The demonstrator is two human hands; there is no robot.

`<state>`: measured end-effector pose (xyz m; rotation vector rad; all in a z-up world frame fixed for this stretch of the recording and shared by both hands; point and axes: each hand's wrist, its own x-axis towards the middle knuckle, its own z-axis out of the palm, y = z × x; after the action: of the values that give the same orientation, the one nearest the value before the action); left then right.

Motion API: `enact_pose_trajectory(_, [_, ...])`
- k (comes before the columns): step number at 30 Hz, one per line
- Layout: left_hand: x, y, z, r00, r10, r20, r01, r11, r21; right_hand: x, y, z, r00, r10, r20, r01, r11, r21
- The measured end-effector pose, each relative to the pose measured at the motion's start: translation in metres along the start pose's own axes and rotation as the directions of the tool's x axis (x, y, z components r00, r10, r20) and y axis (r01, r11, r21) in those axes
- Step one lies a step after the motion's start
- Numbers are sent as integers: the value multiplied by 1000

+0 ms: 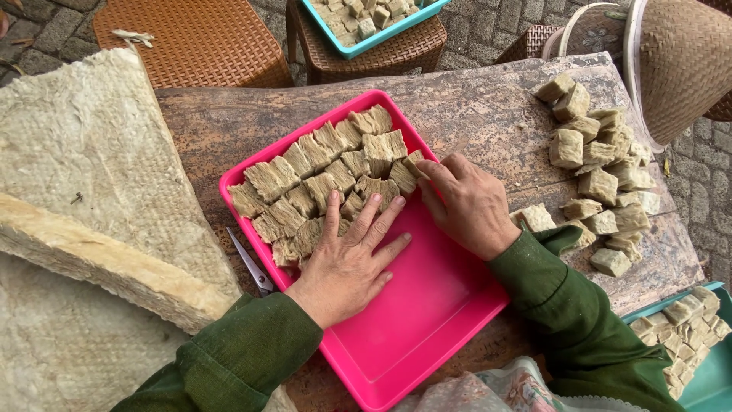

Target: Arranging small cubes of rockwool into a plastic tray for seedling cultivation.

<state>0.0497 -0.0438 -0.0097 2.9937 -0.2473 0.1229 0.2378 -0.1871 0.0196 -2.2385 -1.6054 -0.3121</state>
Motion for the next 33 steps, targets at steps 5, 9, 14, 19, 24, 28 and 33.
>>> enact_pose_trajectory(5, [0, -1, 3, 1000, 0, 12, 0, 1000, 6, -3, 7, 6, 997, -23, 70, 32, 991, -130])
enact_pose_trajectory(9, [0, -1, 5, 1000, 17, -2, -17, 999, 32, 0, 8, -2, 989, 85, 119, -81, 996, -35])
enact_pose_trajectory(14, [-1, 0, 3, 1000, 7, -13, -7, 1000, 24, 12, 1, -12, 993, -115, 29, 116, 993, -36])
enact_pose_trajectory(19, [-1, 2, -2, 1000, 10, -30, -10, 1000, 7, 9, 16, 8, 993, -91, 81, 90, 996, 15])
enact_pose_trajectory(24, [-5, 1, 5, 996, 57, -65, -58, 998, -13, 4, 15, 3, 997, -75, -33, 80, 978, 193])
enact_pose_trajectory(28, [-2, 2, 6, 1000, 11, 21, -10, 1000, -26, 2, 14, 5, 990, -99, 104, 90, 992, 88])
enact_pose_trajectory(33, [0, 0, 4, 997, -73, 15, 71, 993, 94, 3, 16, 12, 975, -159, 156, 147, 986, 84])
